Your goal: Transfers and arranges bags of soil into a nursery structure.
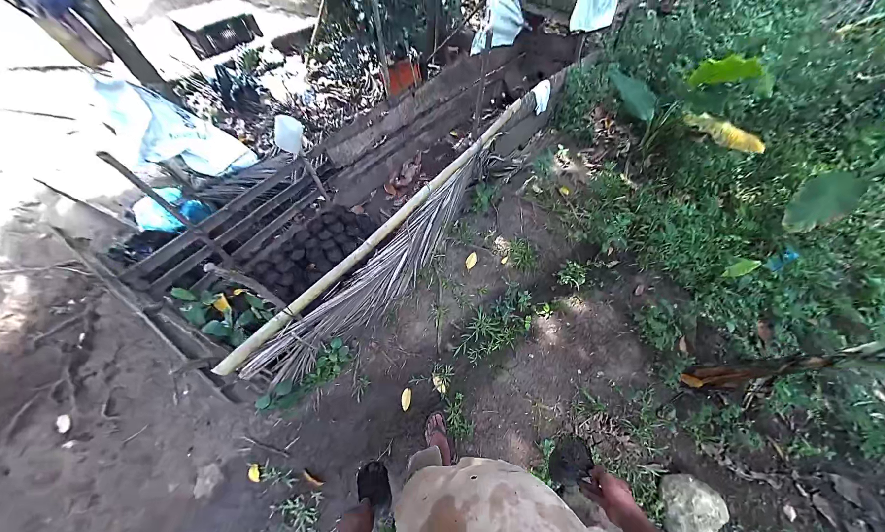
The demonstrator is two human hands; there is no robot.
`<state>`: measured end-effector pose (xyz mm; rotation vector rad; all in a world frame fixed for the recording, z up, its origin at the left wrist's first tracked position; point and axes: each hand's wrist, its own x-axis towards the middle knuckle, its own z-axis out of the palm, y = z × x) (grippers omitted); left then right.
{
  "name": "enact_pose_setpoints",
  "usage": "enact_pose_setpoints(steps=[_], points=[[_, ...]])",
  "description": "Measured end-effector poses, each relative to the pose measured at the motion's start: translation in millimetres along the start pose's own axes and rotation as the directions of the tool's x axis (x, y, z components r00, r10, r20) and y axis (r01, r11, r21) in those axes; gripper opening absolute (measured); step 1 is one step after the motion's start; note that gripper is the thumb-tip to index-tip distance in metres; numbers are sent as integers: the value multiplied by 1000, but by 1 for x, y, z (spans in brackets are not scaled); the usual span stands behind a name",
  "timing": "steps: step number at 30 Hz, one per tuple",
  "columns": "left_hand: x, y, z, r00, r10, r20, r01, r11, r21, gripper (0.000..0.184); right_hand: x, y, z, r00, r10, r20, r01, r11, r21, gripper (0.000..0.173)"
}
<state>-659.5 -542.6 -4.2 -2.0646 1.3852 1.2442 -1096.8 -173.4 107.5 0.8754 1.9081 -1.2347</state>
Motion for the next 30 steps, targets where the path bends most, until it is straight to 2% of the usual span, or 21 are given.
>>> enact_pose_setpoints(steps=[4, 7, 11, 15, 19, 22, 25, 27, 30], points=[[40, 93, -37, 997, 78, 10, -76, 993, -92, 53, 16, -72, 57, 1000, 21, 16, -21, 1000, 11, 41], [48, 159, -67, 991, 130, -29, -131, 991, -16, 54, 22, -120, 98, 1000, 14, 20, -14, 1000, 9, 39], [55, 242, -102, 979, 187, -86, -193, 979, -70, 54, 34, -198, 168, 998, -39, 51, 39, 999, -6, 38], [69, 320, -118, 975, 169, -147, -203, 944, -260, 51, 60, -288, 243, 989, -89, 122, 97, 993, -66, 31], [80, 405, -129, 975, 121, -189, -199, 855, -478, 47, 102, -389, 333, 961, -132, 241, 183, 962, -203, 25], [85, 470, -137, 973, 82, -217, -194, 801, -566, 46, 132, -469, 409, 909, -179, 378, 318, 881, -350, 25], [73, 529, -148, 975, -6, -222, -133, 784, -606, 47, 140, -545, 475, 859, -203, 469, 454, 725, -517, 33], [70, 574, -164, 975, -37, -219, -115, 760, -639, 46, 140, -600, 527, 813, -210, 543, 539, 627, -563, 38], [70, 619, -179, 973, -49, -225, -122, 719, -684, 45, 139, -666, 594, 759, -202, 619, 628, 478, -614, 38]])
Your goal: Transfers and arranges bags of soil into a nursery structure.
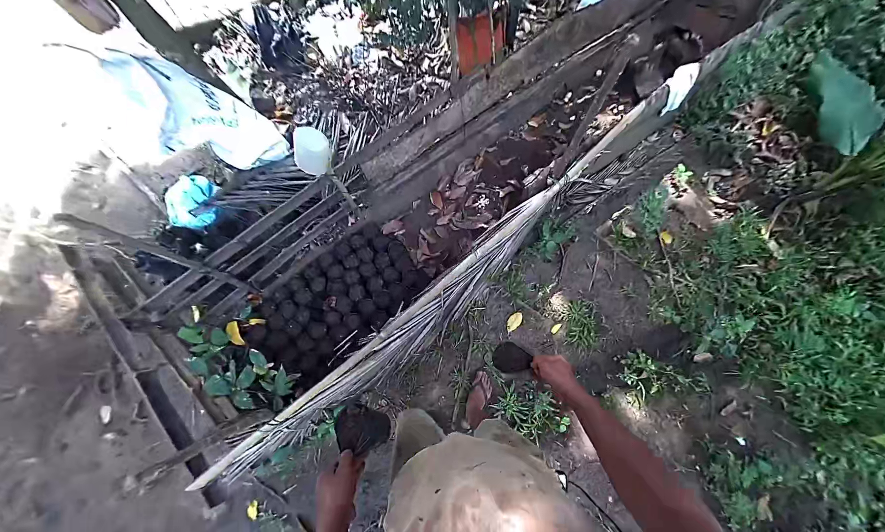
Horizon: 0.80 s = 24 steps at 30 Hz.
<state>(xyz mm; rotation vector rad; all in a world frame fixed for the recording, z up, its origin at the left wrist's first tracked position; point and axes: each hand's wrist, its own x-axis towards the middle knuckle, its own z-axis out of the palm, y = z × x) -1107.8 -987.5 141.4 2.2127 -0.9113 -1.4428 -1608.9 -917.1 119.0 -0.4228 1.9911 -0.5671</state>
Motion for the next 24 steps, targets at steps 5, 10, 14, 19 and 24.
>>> enact_pose_setpoints(steps=[5, 10, 14, 19, 24], points=[[14, 89, 30, 998, 63, 4, -63, 998, 10, 38, 52, -111, -17, 997, -10, 80, -3, 988, 156, 35], [83, 169, 50, 979, 190, 79, -203, 950, 236, 43, 91, -211, -5, 999, 6, 36, -16, 961, 278, 31], [135, 219, 75, 953, 269, 138, -299, 905, 303, 48, 125, -276, -4, 999, -22, 27, 13, 955, 296, 33], [194, 284, 108, 938, 325, 121, -347, 886, 307, 45, 182, -342, 13, 995, -46, 86, 20, 960, 280, 29], [256, 314, 152, 940, 315, 135, -341, 891, 300, 44, 279, -372, 27, 983, -78, 166, 52, 987, 154, 28]])
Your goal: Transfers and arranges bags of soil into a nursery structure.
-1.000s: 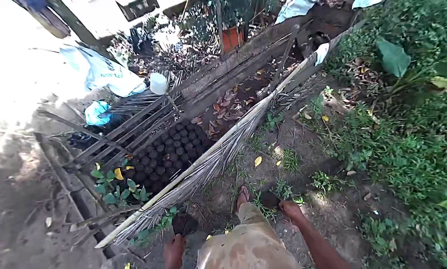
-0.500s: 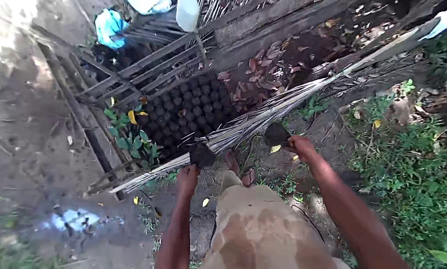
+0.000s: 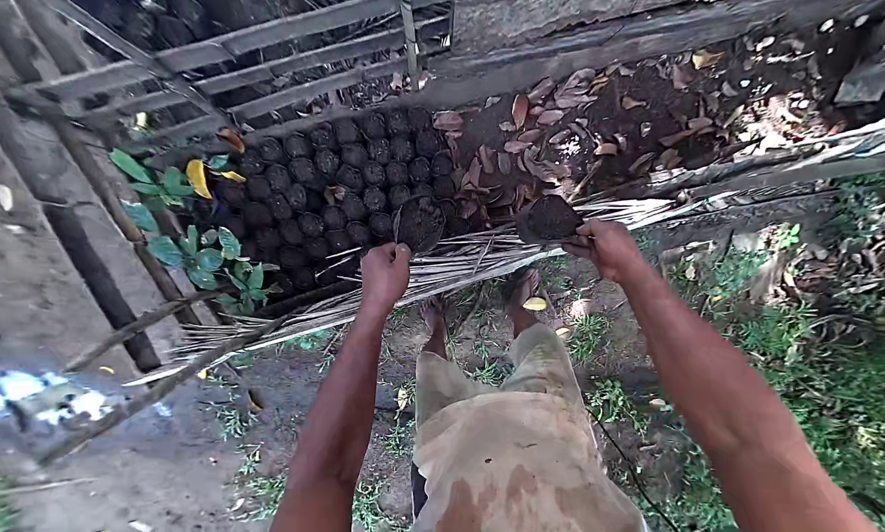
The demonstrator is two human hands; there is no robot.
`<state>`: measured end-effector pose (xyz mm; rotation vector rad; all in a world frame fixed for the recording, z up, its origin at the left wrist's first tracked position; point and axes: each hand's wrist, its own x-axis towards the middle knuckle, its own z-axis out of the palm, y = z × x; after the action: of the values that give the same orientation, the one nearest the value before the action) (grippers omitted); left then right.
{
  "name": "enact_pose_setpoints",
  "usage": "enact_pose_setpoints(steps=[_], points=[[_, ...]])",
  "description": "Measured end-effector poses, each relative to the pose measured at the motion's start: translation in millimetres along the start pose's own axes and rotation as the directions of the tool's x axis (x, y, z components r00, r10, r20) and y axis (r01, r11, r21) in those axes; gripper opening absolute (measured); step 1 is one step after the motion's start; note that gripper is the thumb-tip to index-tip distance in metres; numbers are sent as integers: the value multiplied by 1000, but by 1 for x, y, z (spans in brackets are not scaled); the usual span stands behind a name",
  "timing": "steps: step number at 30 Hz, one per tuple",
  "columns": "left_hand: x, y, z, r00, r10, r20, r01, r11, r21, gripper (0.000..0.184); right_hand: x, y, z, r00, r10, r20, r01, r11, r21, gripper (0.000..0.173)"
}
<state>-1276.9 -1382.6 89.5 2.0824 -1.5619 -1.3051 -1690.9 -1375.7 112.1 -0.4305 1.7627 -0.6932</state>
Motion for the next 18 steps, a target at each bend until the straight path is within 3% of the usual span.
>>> enact_pose_setpoints(steps=[5, 10, 14, 18], points=[[69, 6, 41, 999, -14, 30, 11, 996, 93, 44, 134, 16, 1, 994, -8, 113, 24, 989, -144, 29], [154, 3, 109, 995, -59, 83, 48, 991, 122, 45, 277, 58, 14, 972, 57, 229, 24, 942, -334, 37], [241, -3, 175, 986, -26, 166, -3, 985, 173, 42, 378, 105, 34, 948, 103, 300, 85, 829, -552, 40], [331, -22, 245, 964, 45, 262, -91, 982, 167, 41, 445, 145, 59, 925, 204, 320, 54, 764, -642, 38]])
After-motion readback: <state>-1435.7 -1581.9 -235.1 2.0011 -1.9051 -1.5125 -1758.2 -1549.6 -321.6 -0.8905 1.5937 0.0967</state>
